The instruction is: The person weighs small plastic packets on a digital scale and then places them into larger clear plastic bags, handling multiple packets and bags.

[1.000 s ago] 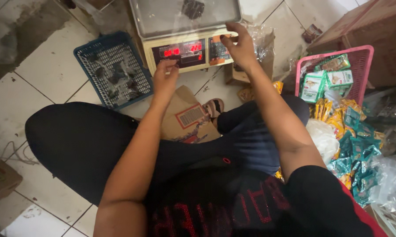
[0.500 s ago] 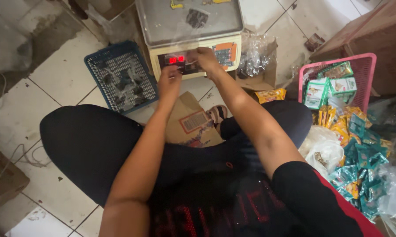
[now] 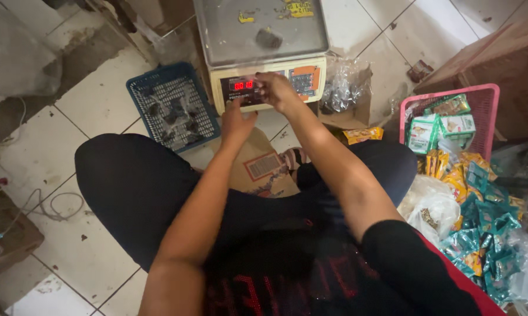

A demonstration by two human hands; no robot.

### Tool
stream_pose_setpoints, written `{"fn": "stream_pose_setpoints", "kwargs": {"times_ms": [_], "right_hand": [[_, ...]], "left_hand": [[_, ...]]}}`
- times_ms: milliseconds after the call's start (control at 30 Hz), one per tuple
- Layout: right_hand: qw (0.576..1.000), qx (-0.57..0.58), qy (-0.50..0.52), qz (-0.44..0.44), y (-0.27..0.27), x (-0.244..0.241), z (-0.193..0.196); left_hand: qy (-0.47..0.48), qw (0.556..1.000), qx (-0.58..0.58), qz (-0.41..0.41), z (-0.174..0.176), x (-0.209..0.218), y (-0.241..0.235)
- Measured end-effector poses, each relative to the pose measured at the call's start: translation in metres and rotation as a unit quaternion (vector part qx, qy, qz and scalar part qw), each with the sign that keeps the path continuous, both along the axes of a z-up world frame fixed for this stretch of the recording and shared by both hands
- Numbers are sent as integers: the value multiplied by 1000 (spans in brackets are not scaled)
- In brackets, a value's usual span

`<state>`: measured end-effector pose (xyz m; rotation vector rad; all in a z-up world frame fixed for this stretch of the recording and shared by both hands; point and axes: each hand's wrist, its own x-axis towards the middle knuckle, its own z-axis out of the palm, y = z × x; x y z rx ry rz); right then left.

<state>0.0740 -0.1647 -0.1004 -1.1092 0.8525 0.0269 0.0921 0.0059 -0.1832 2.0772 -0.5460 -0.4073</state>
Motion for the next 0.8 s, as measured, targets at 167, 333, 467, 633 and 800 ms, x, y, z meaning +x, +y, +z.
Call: {"fn": "stream_pose_setpoints", "kwargs": {"times_ms": [167, 333, 467, 633, 800], "right_hand": [[992, 16, -100, 81, 17, -53, 49], [971, 70, -207, 96, 45, -99, 106], [871, -301, -332, 200, 76, -111, 145], [629, -613, -115, 464, 72, -136, 163], [638, -576, -33, 510, 33, -179, 123]], "left_hand": [[-306, 947, -20, 95, 60, -5, -3], [5, 986, -149, -69, 92, -27, 0], [174, 958, -100, -206, 74, -48, -3], [166, 921, -26, -351, 85, -48, 14], [257, 854, -16, -452, 106, -30, 26]]}}
